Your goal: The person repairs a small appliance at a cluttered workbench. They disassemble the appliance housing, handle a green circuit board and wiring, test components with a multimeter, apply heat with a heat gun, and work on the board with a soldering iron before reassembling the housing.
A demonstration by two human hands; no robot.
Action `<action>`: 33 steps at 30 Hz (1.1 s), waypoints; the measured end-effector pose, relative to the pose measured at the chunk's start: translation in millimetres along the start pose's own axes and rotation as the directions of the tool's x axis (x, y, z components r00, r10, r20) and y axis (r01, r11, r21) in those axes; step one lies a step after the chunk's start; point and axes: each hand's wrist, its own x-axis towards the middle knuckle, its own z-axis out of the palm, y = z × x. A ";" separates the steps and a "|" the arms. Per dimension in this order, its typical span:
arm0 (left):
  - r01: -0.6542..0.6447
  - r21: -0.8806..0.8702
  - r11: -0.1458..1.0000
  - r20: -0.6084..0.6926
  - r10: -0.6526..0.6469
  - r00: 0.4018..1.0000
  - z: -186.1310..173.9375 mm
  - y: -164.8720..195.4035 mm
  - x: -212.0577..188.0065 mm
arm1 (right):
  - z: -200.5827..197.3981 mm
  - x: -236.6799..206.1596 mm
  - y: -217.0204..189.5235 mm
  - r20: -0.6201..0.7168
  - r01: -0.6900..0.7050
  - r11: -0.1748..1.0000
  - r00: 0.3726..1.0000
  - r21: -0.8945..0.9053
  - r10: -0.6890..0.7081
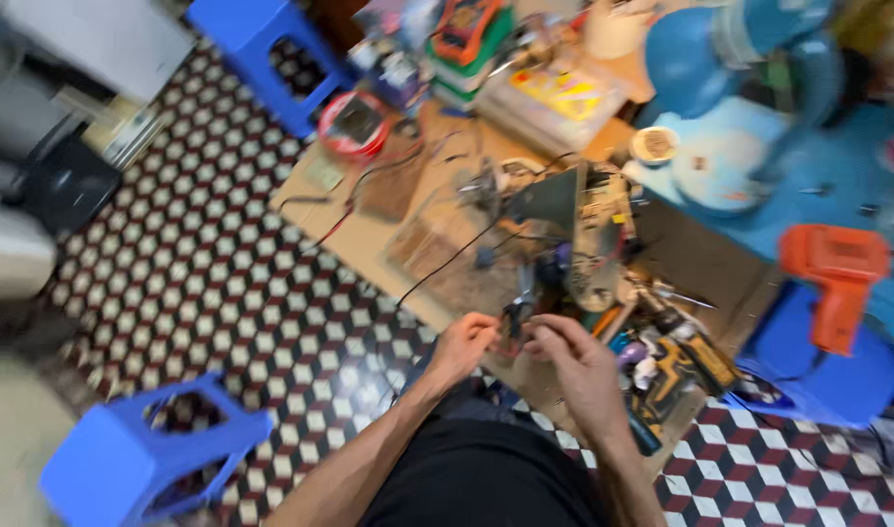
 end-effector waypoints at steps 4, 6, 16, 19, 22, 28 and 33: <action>0.035 -0.037 0.999 -0.074 -0.038 0.997 -16.7 -14.2 -10.8 | 24.3 6.4 8.3 0.035 -0.088 0.992 0.995 -0.091 0.091; 0.032 -0.074 0.997 -0.096 -0.039 0.995 -26.6 -18.3 -17.2 | 38.7 9.3 12.6 0.071 -0.082 0.986 0.993 -0.143 0.093; 0.047 -0.068 0.997 -0.123 -0.056 0.991 -68.7 -42.3 -35.9 | 96.0 15.4 34.7 0.143 -0.094 0.956 0.980 -0.280 0.138; 0.088 0.137 0.987 -0.114 -0.073 0.991 -76.1 -36.8 -31.6 | 102.1 17.4 33.7 0.138 -0.055 0.971 0.986 -0.233 0.089; 0.028 0.061 0.998 -0.097 -0.022 0.995 -71.3 -15.5 -10.4 | 87.8 20.7 20.6 0.050 -0.088 0.973 0.994 -0.215 0.101; -0.198 0.100 0.975 -0.075 0.206 0.976 -72.9 58.2 88.7 | 65.2 42.9 -7.4 -0.144 -0.105 0.994 0.984 -0.020 0.101; -0.403 0.214 0.890 0.060 0.400 0.915 -64.4 123.6 210.8 | 55.0 82.5 -26.2 -0.383 -0.047 0.997 0.921 0.062 0.067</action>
